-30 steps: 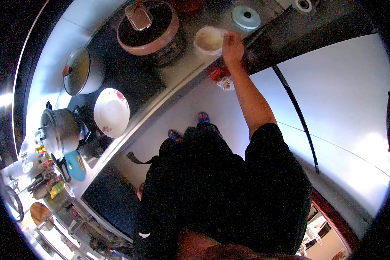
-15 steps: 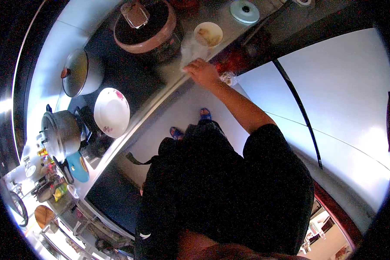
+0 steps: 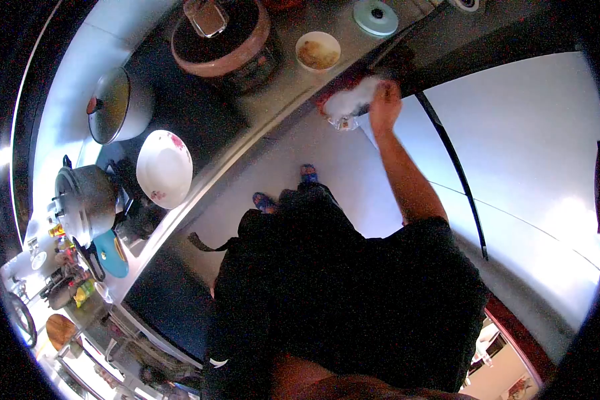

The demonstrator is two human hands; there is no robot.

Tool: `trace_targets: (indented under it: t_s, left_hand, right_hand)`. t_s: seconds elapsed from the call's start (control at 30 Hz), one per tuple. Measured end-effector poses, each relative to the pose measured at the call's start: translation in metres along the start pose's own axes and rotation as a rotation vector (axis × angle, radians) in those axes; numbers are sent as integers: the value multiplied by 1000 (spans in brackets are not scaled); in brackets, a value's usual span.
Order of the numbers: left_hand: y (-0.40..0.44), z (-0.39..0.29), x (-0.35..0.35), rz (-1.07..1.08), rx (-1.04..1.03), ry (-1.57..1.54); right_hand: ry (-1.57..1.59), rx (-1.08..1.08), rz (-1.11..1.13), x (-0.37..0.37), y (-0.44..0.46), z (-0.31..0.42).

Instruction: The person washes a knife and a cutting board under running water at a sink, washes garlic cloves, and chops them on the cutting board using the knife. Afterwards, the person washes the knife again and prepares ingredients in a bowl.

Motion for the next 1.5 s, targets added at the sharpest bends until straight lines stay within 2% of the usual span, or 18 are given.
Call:
trace_targets:
  t_s: [0.13, 0.23, 0.3, 0.33, 0.4, 0.43, 0.6, 0.67, 0.8, 0.87, 0.97, 1.1, 1.2, 1.27, 1.3, 1.4, 1.47, 1.5]
  left_hand:
    - [-4, 7, -8, 28, 14, -80]
    - [-11, 13, -13, 35, 5, 9]
    - [-16, 16, -15, 24, 6, 32]
    - [-16, 16, -17, 19, 9, 36]
    - [-21, 18, -19, 11, 14, 37]
    - [-23, 18, -20, 6, 14, 33]
    - [-31, 24, -25, -4, 30, 26]
    - [-31, 25, -26, -5, 26, 23]
    - [-29, 22, -25, -6, 12, 30]
    - [-28, 20, -24, -5, 6, 34]
    - [-25, 15, -22, -7, -15, 35]
    - [-22, 9, -20, -7, -33, 41]
    - [-23, 6, -20, -13, -42, 38]
    - [-23, 6, -20, -16, -44, 35]
    - [-23, 7, -21, -19, -44, 29]
    - [-26, 9, -24, -25, -40, 18]
    - [-27, 10, -27, -30, -40, 10]
    - [-29, 10, -27, -32, -37, 5]
  right_hand:
    - [-62, 386, -229, -6, 91, 73]
    - [-31, 561, -191, -46, 116, 110]
    - [-115, 808, 18, -90, 111, 124]
    - [-111, 807, 23, -98, 112, 121]
    - [-304, 832, 423, -142, 99, 105]
    - [-495, 949, 448, -152, 90, 100]
    - [-852, 859, 568, -173, 90, 68]
    - [-913, 998, 377, -160, 87, 74]
    - [-1029, 1058, 440, -159, 85, 60]
    - [-1178, 807, 667, -157, 96, 50]
    - [-825, 740, 415, -139, 105, 64]
    - [-544, 572, 446, -138, 114, 57]
    - [-544, 719, 461, -143, 109, 61]
    - [-495, 1163, 192, -124, 88, 102]
    - [-494, 1166, 192, -125, 85, 102]
    - [-489, 997, 83, -117, 86, 96]
    - [-484, 343, 359, -124, 96, 48]
    - [-579, 553, 357, -129, 86, 51]
Point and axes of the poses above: each hand's wrist, its own y-axis towards the middle knuckle, its own x-axis out of the back of the hand, z = x × y, the point moved 8 cm from there along y, towards the middle knuckle, and after that the axes turned 7 degrees about -z, right-handed, at the moved point
